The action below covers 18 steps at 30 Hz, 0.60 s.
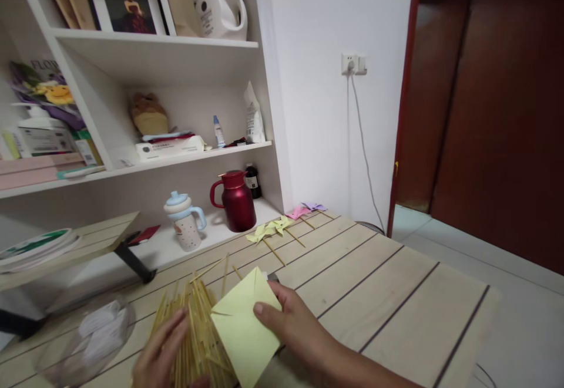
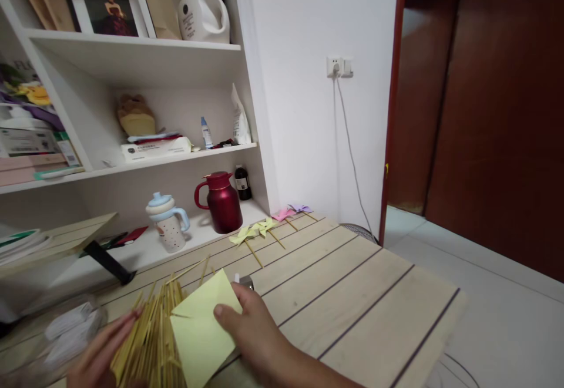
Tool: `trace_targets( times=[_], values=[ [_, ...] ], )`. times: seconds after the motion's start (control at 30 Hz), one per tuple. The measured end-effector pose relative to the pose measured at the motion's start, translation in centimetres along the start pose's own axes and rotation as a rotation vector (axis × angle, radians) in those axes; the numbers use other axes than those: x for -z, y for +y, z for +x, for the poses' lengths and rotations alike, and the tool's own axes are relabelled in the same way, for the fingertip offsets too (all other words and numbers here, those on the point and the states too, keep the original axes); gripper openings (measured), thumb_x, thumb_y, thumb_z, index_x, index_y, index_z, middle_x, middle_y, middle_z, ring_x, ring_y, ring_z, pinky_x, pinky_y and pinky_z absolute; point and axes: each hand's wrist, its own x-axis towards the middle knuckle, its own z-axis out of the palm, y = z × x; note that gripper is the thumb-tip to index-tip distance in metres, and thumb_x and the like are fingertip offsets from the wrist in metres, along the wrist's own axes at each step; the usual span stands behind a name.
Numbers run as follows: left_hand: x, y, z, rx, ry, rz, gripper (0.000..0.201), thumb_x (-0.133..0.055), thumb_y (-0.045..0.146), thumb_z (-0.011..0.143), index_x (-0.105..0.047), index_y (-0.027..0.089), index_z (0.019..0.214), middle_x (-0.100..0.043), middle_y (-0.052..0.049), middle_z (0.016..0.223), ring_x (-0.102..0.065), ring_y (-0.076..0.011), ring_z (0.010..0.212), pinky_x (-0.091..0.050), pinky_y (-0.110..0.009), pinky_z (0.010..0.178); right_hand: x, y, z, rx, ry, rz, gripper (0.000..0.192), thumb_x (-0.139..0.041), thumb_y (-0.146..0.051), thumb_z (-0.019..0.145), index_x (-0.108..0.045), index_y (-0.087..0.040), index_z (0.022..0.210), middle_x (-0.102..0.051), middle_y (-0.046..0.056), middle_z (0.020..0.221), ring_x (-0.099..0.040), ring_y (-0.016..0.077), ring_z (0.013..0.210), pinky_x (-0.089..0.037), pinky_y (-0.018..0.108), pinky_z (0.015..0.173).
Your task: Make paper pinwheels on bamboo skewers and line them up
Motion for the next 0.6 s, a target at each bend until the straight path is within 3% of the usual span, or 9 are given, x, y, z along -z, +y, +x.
trace_targets(
  times=[0.1, 0.13, 0.27, 0.4, 0.43, 0.47, 0.53, 0.6],
  values=[
    [-0.4, -1.2, 0.2, 0.631, 0.014, -0.341, 0.07, -0.054, 0.07, 0.078, -0.043, 0.026, 0.131, -0.056, -0.017, 0.128, -0.059, -0.0356, 0.117, -0.045, -0.058, 0.104, 0.3, 0.5, 0.0, 0.024, -0.102, -0.068, 0.04, -0.073, -0.037, 0.078, -0.068, -0.015, 0.111, -0.073, 0.006, 0.088, -0.066, 0.0205, 0.077, -0.048, 0.031, 0.071],
    [-0.9, -1.2, 0.3, 0.72, 0.009, -0.405, 0.077, -0.051, 0.073, 0.078, -0.037, 0.023, 0.135, -0.054, -0.02, 0.131, -0.063, -0.0364, 0.112, -0.051, -0.057, 0.097, 0.3, 0.6, -0.1, 0.031, -0.124, -0.095, 0.039, -0.072, -0.034, 0.079, -0.067, -0.015, 0.113, -0.073, 0.006, 0.09, -0.066, 0.0211, 0.079, -0.048, 0.031, 0.072],
    [-3.2, 0.7, -0.2, 0.809, -0.016, -0.505, 0.073, -0.038, 0.071, 0.083, -0.034, 0.022, 0.138, -0.041, -0.022, 0.148, -0.065, -0.0339, 0.113, -0.059, -0.047, 0.082, 0.1, 0.4, -0.2, 0.111, -0.091, -0.339, 0.035, -0.068, -0.02, 0.078, -0.067, -0.02, 0.113, -0.072, 0.005, 0.101, -0.065, 0.0226, 0.088, -0.05, 0.032, 0.075],
    [-3.2, 3.5, -0.6, 0.83, -0.127, -0.562, 0.072, -0.052, 0.07, 0.078, -0.047, 0.024, 0.133, -0.052, -0.017, 0.144, -0.063, -0.0315, 0.118, -0.058, -0.041, 0.086, -0.2, -0.2, -0.4, 0.188, -0.064, -0.539, 0.038, -0.068, -0.015, 0.074, -0.067, -0.023, 0.111, -0.071, 0.003, 0.103, -0.064, 0.0226, 0.092, -0.049, 0.032, 0.08],
    [-2.8, 3.8, -0.6, 0.843, -0.229, -0.55, 0.072, -0.058, 0.069, 0.075, -0.052, 0.024, 0.13, -0.056, -0.015, 0.142, -0.06, -0.0314, 0.122, -0.057, -0.04, 0.089, -0.2, -0.4, -0.5, 0.193, -0.078, -0.55, 0.039, -0.068, -0.015, 0.073, -0.066, -0.023, 0.111, -0.071, 0.002, 0.102, -0.064, 0.0223, 0.092, -0.049, 0.031, 0.08],
    [-2.3, 4.0, -0.5, 0.867, -0.319, -0.539, 0.071, -0.062, 0.069, 0.072, -0.057, 0.023, 0.126, -0.062, -0.014, 0.136, -0.062, -0.0313, 0.12, -0.057, -0.04, 0.089, -0.3, -0.5, -0.5, 0.195, -0.09, -0.56, 0.039, -0.069, -0.015, 0.073, -0.066, -0.023, 0.111, -0.071, 0.002, 0.101, -0.064, 0.0219, 0.091, -0.049, 0.031, 0.079],
    [-1.6, 4.0, -0.4, 0.939, -0.46, -0.53, 0.071, -0.064, 0.071, 0.068, -0.064, 0.02, 0.116, -0.075, -0.013, 0.11, -0.072, -0.0316, 0.097, -0.06, -0.042, 0.078, -0.3, -0.6, -0.6, 0.194, -0.091, -0.598, 0.04, -0.071, -0.015, 0.072, -0.065, -0.022, 0.111, -0.071, 0.002, 0.098, -0.063, 0.0215, 0.089, -0.048, 0.03, 0.078],
    [-1.1, 3.8, -0.3, 0.934, -0.518, -0.495, 0.07, -0.06, 0.074, 0.069, -0.067, 0.017, 0.109, -0.077, -0.011, 0.082, -0.074, -0.03, 0.07, -0.061, -0.043, 0.063, -0.3, -0.5, -0.6, 0.194, -0.077, -0.634, 0.041, -0.072, -0.015, 0.071, -0.066, -0.022, 0.111, -0.071, 0.002, 0.095, -0.063, 0.0212, 0.088, -0.048, 0.03, 0.078]
  ],
)
